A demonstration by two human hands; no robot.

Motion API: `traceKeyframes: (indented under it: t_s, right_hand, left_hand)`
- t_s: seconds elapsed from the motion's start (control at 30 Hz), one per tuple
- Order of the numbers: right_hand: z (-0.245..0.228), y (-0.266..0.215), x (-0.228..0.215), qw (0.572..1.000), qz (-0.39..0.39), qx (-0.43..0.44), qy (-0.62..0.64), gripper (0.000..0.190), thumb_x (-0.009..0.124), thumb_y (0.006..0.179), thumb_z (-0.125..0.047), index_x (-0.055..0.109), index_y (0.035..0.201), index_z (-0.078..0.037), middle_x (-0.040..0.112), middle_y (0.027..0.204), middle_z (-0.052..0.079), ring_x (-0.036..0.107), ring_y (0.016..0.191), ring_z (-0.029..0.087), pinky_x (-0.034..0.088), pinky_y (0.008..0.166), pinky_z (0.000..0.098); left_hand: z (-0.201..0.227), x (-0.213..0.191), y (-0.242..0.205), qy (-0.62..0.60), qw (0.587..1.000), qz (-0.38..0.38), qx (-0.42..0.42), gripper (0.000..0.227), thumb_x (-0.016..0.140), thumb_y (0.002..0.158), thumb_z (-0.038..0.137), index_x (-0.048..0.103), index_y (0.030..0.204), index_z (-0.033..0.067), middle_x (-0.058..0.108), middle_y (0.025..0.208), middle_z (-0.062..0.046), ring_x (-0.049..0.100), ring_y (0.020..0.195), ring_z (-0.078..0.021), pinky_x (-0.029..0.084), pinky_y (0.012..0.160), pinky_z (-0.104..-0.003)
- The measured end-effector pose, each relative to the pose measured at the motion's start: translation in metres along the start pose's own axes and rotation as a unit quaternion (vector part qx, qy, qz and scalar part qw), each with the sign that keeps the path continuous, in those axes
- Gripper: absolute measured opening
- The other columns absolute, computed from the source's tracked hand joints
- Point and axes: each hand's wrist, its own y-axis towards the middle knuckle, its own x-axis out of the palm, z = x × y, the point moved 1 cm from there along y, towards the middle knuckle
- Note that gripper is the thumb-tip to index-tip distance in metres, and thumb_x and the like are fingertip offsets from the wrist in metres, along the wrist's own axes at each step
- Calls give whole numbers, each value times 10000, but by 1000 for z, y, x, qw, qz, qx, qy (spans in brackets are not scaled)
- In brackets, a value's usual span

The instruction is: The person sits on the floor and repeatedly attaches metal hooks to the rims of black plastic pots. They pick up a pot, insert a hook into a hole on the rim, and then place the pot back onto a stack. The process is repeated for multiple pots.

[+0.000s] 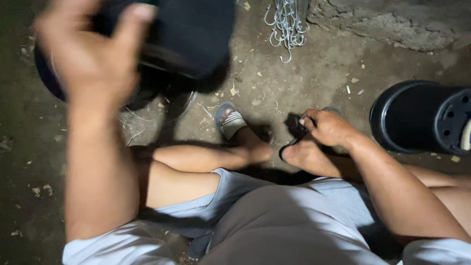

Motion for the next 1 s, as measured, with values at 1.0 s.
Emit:
traceKeyframes:
  t_s: [1.0]
  right_hand:
    - [-99, 33, -31, 953, 256, -64, 150, 271, 645, 995, -265, 709, 1200, -99, 698, 776, 181, 681, 633, 274, 529, 629, 398]
  left_hand:
    - [13, 226, -55, -123, 932, -248, -233, 310, 808, 839, 210, 759, 1120, 88, 694, 648, -137, 673, 569, -190, 553, 665, -345]
